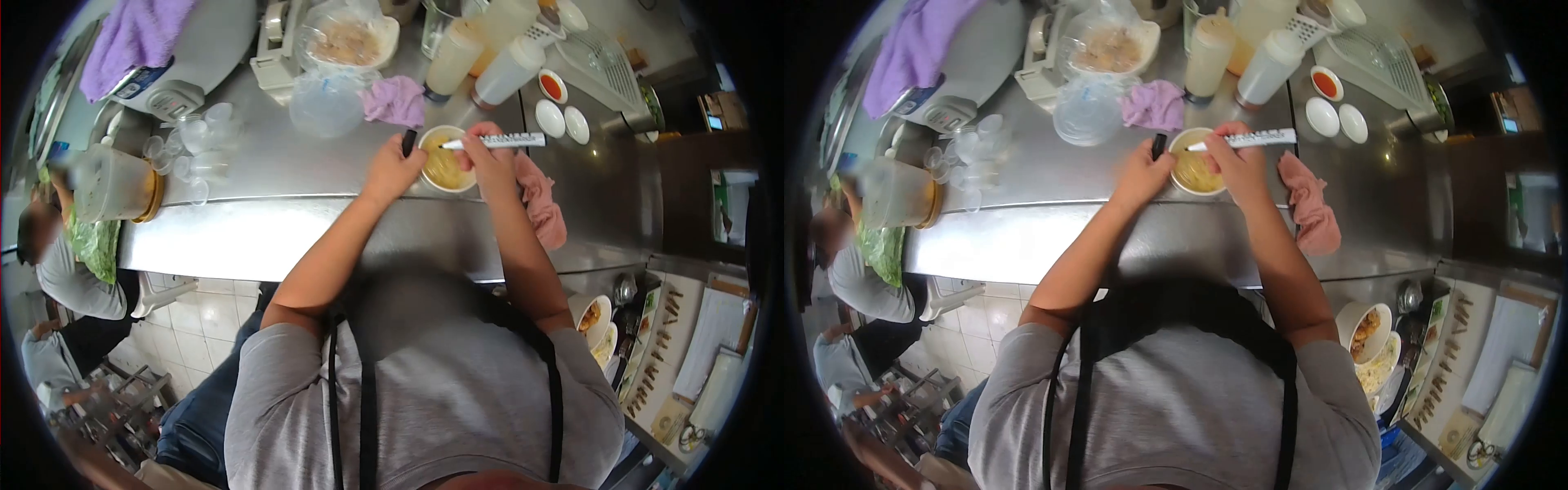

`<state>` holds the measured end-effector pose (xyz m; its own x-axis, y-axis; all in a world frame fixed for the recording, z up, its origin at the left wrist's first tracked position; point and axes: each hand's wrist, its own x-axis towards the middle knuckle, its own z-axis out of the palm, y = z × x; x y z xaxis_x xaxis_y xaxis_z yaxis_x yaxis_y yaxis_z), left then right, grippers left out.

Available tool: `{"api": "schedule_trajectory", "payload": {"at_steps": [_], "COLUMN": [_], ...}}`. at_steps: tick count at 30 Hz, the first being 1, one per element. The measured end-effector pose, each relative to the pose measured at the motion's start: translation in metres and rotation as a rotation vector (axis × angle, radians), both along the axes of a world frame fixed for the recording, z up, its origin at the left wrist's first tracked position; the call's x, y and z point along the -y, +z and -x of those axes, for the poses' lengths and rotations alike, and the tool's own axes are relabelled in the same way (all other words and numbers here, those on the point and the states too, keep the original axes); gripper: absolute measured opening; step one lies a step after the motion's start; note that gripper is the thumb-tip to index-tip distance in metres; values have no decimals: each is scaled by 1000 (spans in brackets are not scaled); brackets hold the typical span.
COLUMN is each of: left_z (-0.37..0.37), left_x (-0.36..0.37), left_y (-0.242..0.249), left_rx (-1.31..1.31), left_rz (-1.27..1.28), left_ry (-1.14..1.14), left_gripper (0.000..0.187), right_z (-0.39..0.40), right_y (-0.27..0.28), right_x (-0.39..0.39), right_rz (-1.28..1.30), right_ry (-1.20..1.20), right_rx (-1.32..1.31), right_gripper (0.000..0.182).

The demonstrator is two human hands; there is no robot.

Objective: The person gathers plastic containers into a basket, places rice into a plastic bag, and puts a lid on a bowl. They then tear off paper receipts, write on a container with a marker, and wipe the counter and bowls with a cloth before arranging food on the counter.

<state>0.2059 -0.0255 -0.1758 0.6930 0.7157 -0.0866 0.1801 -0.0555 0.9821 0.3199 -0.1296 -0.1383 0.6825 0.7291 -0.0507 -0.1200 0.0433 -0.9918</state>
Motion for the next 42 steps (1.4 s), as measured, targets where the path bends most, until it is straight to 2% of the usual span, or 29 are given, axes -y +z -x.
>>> {"api": "schedule_trajectory", "payload": {"at_steps": [1,4,9,12,13,16,19,22,23,26,27,29,31,34,36,38,39,40,42], "left_z": [8,22,33,47,55,77,94,104,105,116,127,159,202,270,314,350,363,376,395], "left_x": [1,-1,6,2,0,-8,-12,-16,-19,-46,-62,-88,-111,-136,-140,-143,-145,-147,-157], "left_y": [13,31,52,60,61,61,66,73,69,79,76,65,47,11,10,3,2,0,-12], "left_rx": [-121,-55,56,-28,-60,-97,-157,-97,79,113,132,83,48,86,88,140,139,115,234], "left_rz": [-188,-456,-563,-502,-489,-489,-464,-323,-285,-110,-295,-277,-217,-146,91,178,140,136,176], "left_ry": [30,-8,-41,-121,-139,-127,-221,-336,-380,-356,-293,-117,30,321,514,667,739,770,886], "left_gripper": [24,22,15,15,15,16,16,18,23,21,20,19,18,16,16,16,17,18,19], "right_z": [-2,12,41,55,62,57,78,95,88,90,81,75,60,68,94,145,174,208,263], "right_y": [0,23,32,32,41,47,37,53,54,71,73,59,16,6,4,16,27,40,49], "right_x": [0,0,-10,-16,-17,-19,-37,-52,-45,-54,-48,-35,-23,-31,-56,-97,-121,-148,-187], "right_rz": [-34,-70,-56,-17,-66,-117,-171,-298,33,101,485,973,1187,936,645,339,192,104,117], "right_ry": [19,0,119,214,263,170,82,202,362,347,277,24,14,106,319,529,641,711,793], "right_rx": [-26,38,149,322,290,299,365,484,675,1050,1097,1354,1245,1117,1068,993,970,969,1035], "right_gripper": [13,13,11,11,13,19,27,26,28,48,73,83,88,87,85,82,80,79,79]}}
